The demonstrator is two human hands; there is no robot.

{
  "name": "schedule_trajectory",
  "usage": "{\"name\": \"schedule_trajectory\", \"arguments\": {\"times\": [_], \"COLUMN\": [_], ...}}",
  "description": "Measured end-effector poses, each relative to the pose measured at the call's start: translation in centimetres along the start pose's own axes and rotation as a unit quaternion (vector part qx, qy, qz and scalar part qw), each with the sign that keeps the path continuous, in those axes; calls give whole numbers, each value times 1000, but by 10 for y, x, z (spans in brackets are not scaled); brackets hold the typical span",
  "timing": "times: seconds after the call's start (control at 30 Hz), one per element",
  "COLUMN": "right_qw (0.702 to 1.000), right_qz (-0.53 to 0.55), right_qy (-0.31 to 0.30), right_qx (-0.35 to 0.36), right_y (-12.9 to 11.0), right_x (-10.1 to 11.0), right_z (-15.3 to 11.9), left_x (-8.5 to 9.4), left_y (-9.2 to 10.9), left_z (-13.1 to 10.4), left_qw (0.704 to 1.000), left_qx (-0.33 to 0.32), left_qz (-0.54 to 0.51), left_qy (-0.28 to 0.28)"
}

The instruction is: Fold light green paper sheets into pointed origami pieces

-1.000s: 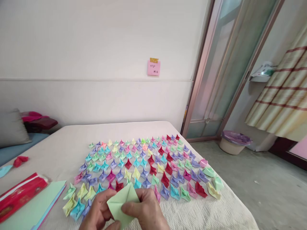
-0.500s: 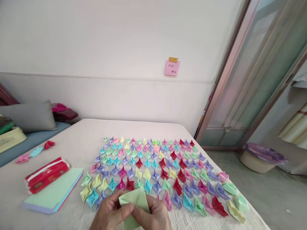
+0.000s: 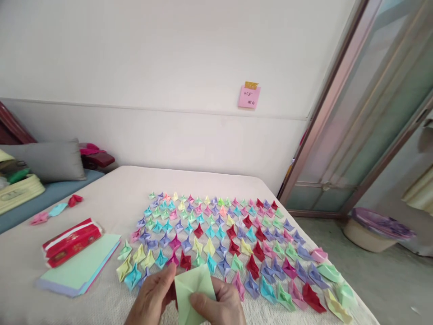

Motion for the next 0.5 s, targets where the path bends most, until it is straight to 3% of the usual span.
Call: {"name": "schedule_trajectory", "arguments": {"times": [0.13, 0.2, 0.4, 0.5], "right_qw": [999, 999, 998, 999], "right_qz": [-18, -33, -46, -31], "right_qy": [34, 37, 34, 24], "right_qx": [4, 7, 5, 11], "right_y": [-6, -8, -5, -4], "right_x": [2, 0, -3, -3], "right_z": [-1, -2, -2, -1], "left_x": [-11, -14, -8, 3], "left_y": [-8, -14, -26, -21], "left_z": [2, 2, 3, 6], "left_qw": [995, 993, 995, 998], "left_qx": [2, 14, 42, 26], "left_qz": [-57, -74, -61, -48], "left_qy": [-82, -95, -73, -21]}}
Point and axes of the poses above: each hand's wrist, its own z-axis towards the middle knuckle, its own x-axis out of the back of the hand, y = z × x, the point moved 6 cm from there along z, towards the middle knuckle, and after that the axes turned 5 degrees about y, right-handed, at the moved point
